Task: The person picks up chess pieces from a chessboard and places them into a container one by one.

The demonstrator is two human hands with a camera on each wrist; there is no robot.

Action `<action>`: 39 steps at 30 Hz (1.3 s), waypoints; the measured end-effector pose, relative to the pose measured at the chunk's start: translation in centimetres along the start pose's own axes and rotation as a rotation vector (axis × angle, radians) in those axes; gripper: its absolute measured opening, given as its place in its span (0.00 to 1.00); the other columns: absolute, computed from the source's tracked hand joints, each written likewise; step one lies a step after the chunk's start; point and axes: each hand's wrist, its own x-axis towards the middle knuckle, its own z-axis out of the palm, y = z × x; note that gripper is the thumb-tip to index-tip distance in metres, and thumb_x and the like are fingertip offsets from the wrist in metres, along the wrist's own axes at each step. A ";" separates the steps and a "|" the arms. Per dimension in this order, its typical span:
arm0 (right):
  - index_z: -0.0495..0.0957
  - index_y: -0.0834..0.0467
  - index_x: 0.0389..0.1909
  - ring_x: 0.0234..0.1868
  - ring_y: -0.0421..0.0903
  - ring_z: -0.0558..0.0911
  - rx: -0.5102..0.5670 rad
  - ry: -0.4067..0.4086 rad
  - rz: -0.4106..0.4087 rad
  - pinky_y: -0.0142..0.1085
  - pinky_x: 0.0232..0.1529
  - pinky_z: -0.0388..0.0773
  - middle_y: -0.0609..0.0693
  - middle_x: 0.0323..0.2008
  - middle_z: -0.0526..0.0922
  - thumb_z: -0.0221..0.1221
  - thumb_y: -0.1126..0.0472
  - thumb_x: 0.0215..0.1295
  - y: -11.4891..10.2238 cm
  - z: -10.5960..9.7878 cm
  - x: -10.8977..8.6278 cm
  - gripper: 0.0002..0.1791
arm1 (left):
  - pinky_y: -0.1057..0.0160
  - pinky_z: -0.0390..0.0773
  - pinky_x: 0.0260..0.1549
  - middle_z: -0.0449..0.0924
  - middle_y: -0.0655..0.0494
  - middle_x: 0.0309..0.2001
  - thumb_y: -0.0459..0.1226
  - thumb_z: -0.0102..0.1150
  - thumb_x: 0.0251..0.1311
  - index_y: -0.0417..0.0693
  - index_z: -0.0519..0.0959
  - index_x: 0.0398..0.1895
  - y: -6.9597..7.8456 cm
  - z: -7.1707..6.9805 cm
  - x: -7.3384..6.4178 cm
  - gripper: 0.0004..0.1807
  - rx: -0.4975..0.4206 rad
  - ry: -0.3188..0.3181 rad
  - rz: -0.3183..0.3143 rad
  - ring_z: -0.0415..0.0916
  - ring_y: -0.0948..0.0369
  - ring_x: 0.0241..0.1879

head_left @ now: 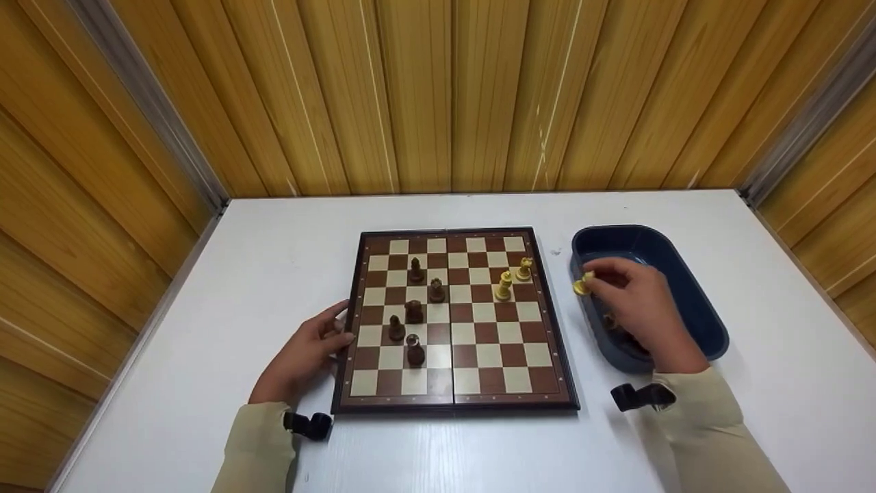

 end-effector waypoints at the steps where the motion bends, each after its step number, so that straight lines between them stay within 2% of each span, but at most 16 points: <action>1: 0.82 0.55 0.49 0.42 0.36 0.80 0.004 0.002 0.003 0.19 0.38 0.76 0.52 0.48 0.83 0.62 0.55 0.65 0.0 0.0 0.0 0.14 | 0.58 0.82 0.30 0.73 0.47 0.43 0.32 0.56 0.65 0.54 0.57 0.75 0.0 0.0 0.0 0.36 0.005 0.000 0.005 0.77 0.58 0.36; 9: 0.81 0.57 0.51 0.44 0.39 0.79 0.011 0.028 0.004 0.19 0.38 0.77 0.53 0.49 0.82 0.61 0.57 0.66 0.3 -0.4 0.0 0.15 | 0.57 0.83 0.29 0.72 0.46 0.44 0.33 0.56 0.65 0.55 0.56 0.75 -0.2 -0.3 0.0 0.36 0.011 -0.002 0.003 0.78 0.58 0.36; 18: 0.81 0.57 0.52 0.50 0.51 0.80 -0.049 0.017 0.032 0.16 0.39 0.71 0.56 0.51 0.82 0.59 0.58 0.67 0.4 -1.0 0.1 0.15 | 0.59 0.82 0.29 0.73 0.48 0.43 0.32 0.56 0.65 0.52 0.54 0.76 -0.2 -0.3 0.1 0.37 -0.003 -0.016 0.005 0.77 0.59 0.34; 31: 0.79 0.56 0.54 0.52 0.50 0.78 -0.037 0.033 0.102 0.18 0.38 0.73 0.56 0.54 0.80 0.57 0.55 0.69 0.8 -1.8 0.1 0.17 | 0.58 0.82 0.34 0.74 0.47 0.43 0.33 0.57 0.65 0.54 0.57 0.75 -0.4 0.0 0.2 0.36 0.012 0.005 0.013 0.78 0.58 0.37; 35: 0.78 0.56 0.55 0.52 0.51 0.79 -0.042 0.033 0.124 0.19 0.38 0.73 0.56 0.54 0.80 0.57 0.55 0.69 1.1 -1.9 0.2 0.17 | 0.58 0.82 0.31 0.73 0.46 0.43 0.33 0.57 0.64 0.55 0.57 0.75 -0.3 0.0 0.1 0.36 0.000 0.009 0.005 0.77 0.58 0.36; 39: 0.78 0.57 0.56 0.52 0.52 0.79 -0.047 0.026 0.143 0.24 0.41 0.75 0.58 0.54 0.79 0.56 0.55 0.70 1.5 -1.9 0.3 0.18 | 0.59 0.82 0.30 0.72 0.46 0.44 0.33 0.57 0.64 0.55 0.57 0.74 -0.3 0.0 0.1 0.36 -0.012 0.011 -0.003 0.77 0.58 0.36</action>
